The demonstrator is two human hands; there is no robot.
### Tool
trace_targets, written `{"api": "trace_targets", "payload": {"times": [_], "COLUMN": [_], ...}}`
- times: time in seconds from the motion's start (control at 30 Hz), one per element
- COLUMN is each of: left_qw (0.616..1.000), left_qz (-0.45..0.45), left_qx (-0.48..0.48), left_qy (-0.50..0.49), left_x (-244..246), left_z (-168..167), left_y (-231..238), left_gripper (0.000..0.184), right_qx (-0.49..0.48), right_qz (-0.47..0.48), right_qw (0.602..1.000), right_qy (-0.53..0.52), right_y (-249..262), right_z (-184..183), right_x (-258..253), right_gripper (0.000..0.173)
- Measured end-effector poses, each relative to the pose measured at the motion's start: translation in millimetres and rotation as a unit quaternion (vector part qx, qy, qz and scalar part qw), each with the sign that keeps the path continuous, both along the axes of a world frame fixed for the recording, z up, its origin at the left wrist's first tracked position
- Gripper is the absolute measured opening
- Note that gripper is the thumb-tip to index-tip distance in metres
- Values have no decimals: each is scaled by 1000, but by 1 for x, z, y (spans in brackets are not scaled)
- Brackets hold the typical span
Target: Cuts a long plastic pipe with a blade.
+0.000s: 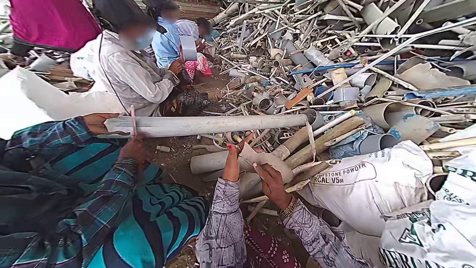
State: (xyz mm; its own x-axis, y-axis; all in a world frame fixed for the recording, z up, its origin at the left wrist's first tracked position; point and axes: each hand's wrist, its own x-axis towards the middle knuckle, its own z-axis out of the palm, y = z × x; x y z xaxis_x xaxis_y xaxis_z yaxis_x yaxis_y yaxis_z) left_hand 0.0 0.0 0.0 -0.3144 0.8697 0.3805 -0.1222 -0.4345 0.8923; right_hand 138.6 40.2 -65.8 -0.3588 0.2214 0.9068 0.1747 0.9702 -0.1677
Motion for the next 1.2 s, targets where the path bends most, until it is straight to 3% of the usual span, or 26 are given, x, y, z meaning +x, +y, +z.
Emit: {"api": "trace_targets", "payload": {"times": [0.1, 0.2, 0.33, 0.4, 0.53, 0.6, 0.77, 0.83, 0.9, 1.0, 1.07, 1.13, 1.17, 1.2], "left_qw": [999, 993, 989, 992, 996, 996, 997, 997, 993, 989, 988, 990, 992, 994], "left_qz": [31, 70, 80, 65, 42, 48, 21, 42, 69, 99, 102, 92, 85, 78], "left_qx": [-35, -85, -118, -102, -71, -75, -62, -67, -94, -113, -114, -106, -95, -81], "left_qy": [-19, -34, -40, -35, -27, -20, -35, -26, -8, -13, -18, -10, -2, 5], "left_x": [6, 9, 6, 3, 1, 0, 2, 3, 5, -3, -9, -11, -9, -7], "left_z": [7, 17, 18, 15, 6, 7, 5, 7, 11, 7, 2, 1, 3, 5], "left_y": [-2, -8, -8, -6, -1, -2, -6, -6, -9, -4, -3, -3, -2, 0], "left_gripper": [87, 86, 81, 77, 72, 69, 59, 56, 56, 59, 59, 58, 57, 56], "right_qx": [-33, -134, -387, -427, -435, -408, -233, -190, -207, -362, -516, -640, -661, -650], "right_qz": [12, 51, 101, 115, 166, 158, -5, -75, -123, -196, -233, -231, -209, -175], "right_qw": [999, 989, 905, 883, 866, 880, 966, 974, 966, 907, 823, 733, 720, 738], "right_qy": [7, 33, 145, 161, 181, 184, 113, 96, 95, 88, 44, 25, 37, 53], "right_y": [-5, -13, -35, -47, -62, -63, -67, -64, -59, -40, -24, -10, -9, -13], "right_z": [-1, -7, -6, 3, 13, 15, 28, 25, 11, -34, -67, -79, -70, -55], "right_x": [-7, -16, -25, -28, -35, -40, -56, -61, -60, -33, 2, 32, 36, 33], "right_gripper": [33, 36, 47, 52, 51, 50, 41, 40, 43, 48, 51, 52, 52, 51]}}
